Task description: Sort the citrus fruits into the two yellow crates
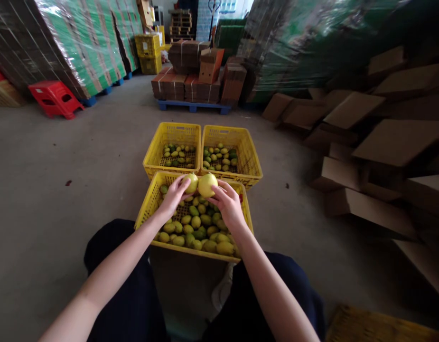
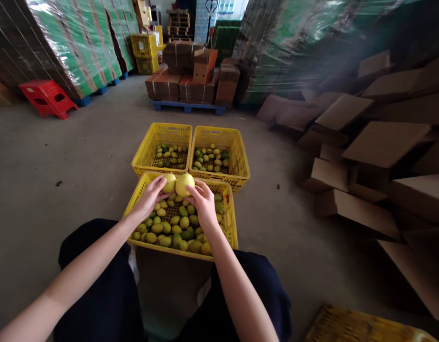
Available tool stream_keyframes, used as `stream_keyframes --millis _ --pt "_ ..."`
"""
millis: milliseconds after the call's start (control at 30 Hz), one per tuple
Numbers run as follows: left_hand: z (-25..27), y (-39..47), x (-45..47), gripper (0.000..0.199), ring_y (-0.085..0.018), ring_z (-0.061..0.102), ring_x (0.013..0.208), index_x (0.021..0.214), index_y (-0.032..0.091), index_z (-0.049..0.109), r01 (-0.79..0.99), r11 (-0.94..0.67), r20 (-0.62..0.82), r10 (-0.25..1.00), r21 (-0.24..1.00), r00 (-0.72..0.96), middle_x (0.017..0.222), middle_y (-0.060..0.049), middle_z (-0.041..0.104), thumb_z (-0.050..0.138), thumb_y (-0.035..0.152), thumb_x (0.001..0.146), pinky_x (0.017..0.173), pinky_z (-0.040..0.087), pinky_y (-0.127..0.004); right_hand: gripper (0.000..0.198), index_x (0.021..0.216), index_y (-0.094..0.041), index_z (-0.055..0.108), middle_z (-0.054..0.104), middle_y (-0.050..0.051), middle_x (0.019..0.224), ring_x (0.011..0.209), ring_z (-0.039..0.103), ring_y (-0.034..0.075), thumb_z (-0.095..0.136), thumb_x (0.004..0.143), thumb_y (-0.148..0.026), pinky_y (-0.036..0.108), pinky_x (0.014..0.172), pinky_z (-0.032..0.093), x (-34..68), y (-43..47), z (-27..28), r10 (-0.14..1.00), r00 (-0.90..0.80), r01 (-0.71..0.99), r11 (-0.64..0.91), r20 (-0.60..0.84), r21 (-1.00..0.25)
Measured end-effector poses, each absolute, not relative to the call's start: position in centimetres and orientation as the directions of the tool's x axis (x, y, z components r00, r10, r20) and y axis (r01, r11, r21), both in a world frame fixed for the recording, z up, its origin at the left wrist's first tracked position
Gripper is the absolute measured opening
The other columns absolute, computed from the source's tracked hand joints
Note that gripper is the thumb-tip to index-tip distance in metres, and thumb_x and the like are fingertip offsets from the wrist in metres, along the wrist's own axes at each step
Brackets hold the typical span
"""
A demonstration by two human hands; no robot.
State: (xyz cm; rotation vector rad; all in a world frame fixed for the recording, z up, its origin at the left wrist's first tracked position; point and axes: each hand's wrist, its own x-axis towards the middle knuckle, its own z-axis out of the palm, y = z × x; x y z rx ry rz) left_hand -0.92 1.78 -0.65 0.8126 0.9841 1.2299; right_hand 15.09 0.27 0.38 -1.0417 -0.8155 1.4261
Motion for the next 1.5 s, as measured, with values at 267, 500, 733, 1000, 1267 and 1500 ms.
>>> stream_keyframes --millis 267,500,733,1000,1267,1500 --pt "1.1 0.9 -0.2 0.040 -0.023 0.059 0.111 0.102 0.019 0.058 -0.259 0.121 -0.122 0.992 0.958 0.012 0.112 -0.006 0.066 0.075 0.039 0.072 0.091 0.052 -0.034 0.037 0.093 -0.021 0.070 0.072 0.001 0.088 0.083 0.067 0.018 0.078 0.064 -0.041 0.029 0.070 0.055 14.5 -0.2 1.2 0.989 0.029 -0.358 -0.126 -0.146 -0.925" --pt "2.9 0.3 -1.2 0.048 -0.021 0.064 0.099 0.101 0.015 0.070 -0.163 0.055 -0.043 0.996 0.985 0.076 0.104 -0.008 0.072 0.083 0.040 0.062 0.090 0.049 -0.031 0.036 0.085 -0.018 0.068 0.071 0.000 0.074 0.072 0.066 0.017 0.077 0.062 -0.045 0.026 0.061 0.052 15.0 -1.3 1.9 0.980 0.019 -0.471 -0.168 -0.200 -0.866" --pt "2.3 -1.0 -1.8 0.039 -0.015 0.066 0.084 0.100 0.019 0.068 -0.237 0.175 -0.174 0.984 0.956 0.026 0.092 -0.004 0.072 0.079 0.040 0.069 0.078 0.052 -0.026 0.019 0.080 -0.019 0.064 0.065 -0.004 0.062 0.058 0.061 0.012 0.073 0.069 -0.032 0.023 0.058 0.052 14.8 -2.9 2.5 0.951 0.003 -0.549 -0.256 -0.308 -0.796" --pt "3.3 -5.1 -2.3 0.018 -0.022 0.067 0.093 0.094 0.015 0.071 -0.205 0.264 -0.255 0.964 0.942 0.070 0.105 -0.009 0.072 0.067 0.028 0.082 0.087 0.054 -0.037 0.006 0.088 -0.016 0.061 0.065 0.003 0.060 0.051 0.062 0.015 0.058 0.082 -0.016 0.027 0.055 0.055 14.9 -6.5 2.4 0.903 -0.072 -0.536 -0.393 -0.423 -0.747" --pt "0.5 -9.0 -4.3 0.017 -0.020 0.070 0.082 0.088 0.011 0.072 -0.216 0.388 -0.348 0.916 0.896 0.201 0.085 -0.009 0.075 0.072 0.024 0.078 0.087 0.055 -0.034 0.014 0.101 -0.015 0.058 0.067 0.004 0.069 0.061 0.066 0.017 0.051 0.091 -0.021 0.031 0.058 0.060 13.1 -10.3 0.8 0.861 -0.130 -0.520 -0.481 -0.491 -0.706" --pt "-2.3 -10.1 -5.8 0.028 -0.018 0.071 0.081 0.107 0.011 0.069 -0.296 0.472 -0.407 0.876 0.830 0.258 0.090 -0.011 0.075 0.059 0.031 0.089 0.073 0.056 -0.025 0.019 0.095 -0.011 0.062 0.068 0.006 0.063 0.045 0.060 0.016 0.056 0.090 -0.029 0.025 0.041 0.052 11.8 -12.5 -0.1 0.858 -0.155 -0.489 -0.498 -0.490 -0.716"
